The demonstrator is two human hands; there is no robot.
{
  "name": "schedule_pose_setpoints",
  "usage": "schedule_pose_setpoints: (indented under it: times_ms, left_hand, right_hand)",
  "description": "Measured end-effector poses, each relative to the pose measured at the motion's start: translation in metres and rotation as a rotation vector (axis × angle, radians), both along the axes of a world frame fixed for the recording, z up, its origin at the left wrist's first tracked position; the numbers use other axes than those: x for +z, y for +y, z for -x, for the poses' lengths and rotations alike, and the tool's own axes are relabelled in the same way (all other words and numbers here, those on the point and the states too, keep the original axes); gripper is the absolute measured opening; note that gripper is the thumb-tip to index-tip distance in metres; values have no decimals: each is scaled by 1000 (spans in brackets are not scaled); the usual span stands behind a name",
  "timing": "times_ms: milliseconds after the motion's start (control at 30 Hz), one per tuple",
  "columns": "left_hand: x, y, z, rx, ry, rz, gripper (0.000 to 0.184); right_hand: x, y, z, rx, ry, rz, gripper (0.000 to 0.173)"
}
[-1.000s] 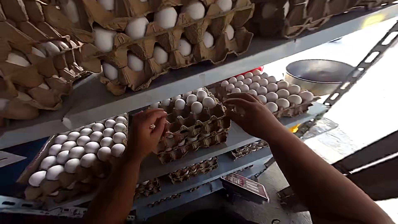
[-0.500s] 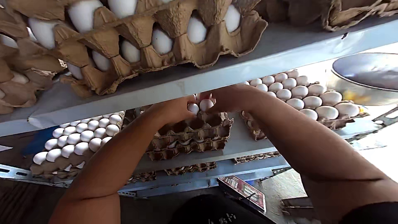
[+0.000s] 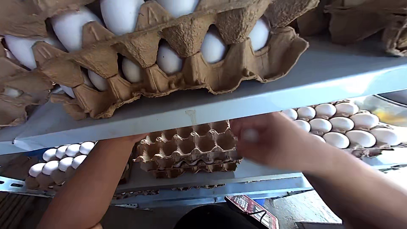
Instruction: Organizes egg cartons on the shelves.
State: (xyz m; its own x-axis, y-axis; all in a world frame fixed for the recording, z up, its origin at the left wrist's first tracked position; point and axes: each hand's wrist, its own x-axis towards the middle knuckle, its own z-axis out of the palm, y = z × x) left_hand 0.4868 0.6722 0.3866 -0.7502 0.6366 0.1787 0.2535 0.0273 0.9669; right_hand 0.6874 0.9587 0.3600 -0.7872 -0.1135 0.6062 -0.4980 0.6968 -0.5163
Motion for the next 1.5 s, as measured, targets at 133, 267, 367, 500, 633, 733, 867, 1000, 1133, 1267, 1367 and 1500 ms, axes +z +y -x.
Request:
schedule_pose_setpoints:
  times_ms: [133, 267, 367, 500, 633, 733, 867, 1000, 1133, 1267, 1367, 1500]
  left_hand:
    - [13, 2, -46, -257, 577, 75, 34]
    - [-7, -9, -83, -301, 638, 117, 44]
    - [-26, -4, -107, -345, 687, 125, 40]
    - [-56, 29, -123, -244, 862, 79, 38]
    - [-89, 58, -115, 127, 1286, 133, 31]
    - [-105, 59, -106, 340, 1331, 184, 33]
    - [-111, 54, -97, 312, 1178, 354, 35]
    - [-105, 36, -95, 344, 1192, 190, 23]
    - [-76, 16, -92, 627, 1473, 190, 35]
    - [-41, 17, -74, 514, 1493, 463, 33]
    - [-20, 22, -68, 487, 1496, 472, 27]
    - [-5, 27, -62, 522, 1477, 487, 21]
  right_hand:
    - [-21, -46, -10, -280, 207, -650, 20]
    - [-14, -42, 3, -303, 238, -781, 14]
    - [12, -28, 9, -247, 318, -724, 19]
    - [36, -20, 24, -361, 309, -702, 19]
    - [38, -22, 23, -418, 311, -738, 25]
    - [30, -19, 21, -439, 349, -739, 26]
    - [23, -20, 19, -443, 404, -708, 28]
    - [19, -26, 15, -447, 439, -718, 30]
    - [12, -30, 12, -458, 464, -707, 34]
    - [-3, -35, 6, -557, 512, -646, 26]
    - [-28, -54, -2, -501, 627, -431, 20]
    - [-56, -97, 17, -207, 513, -224, 14]
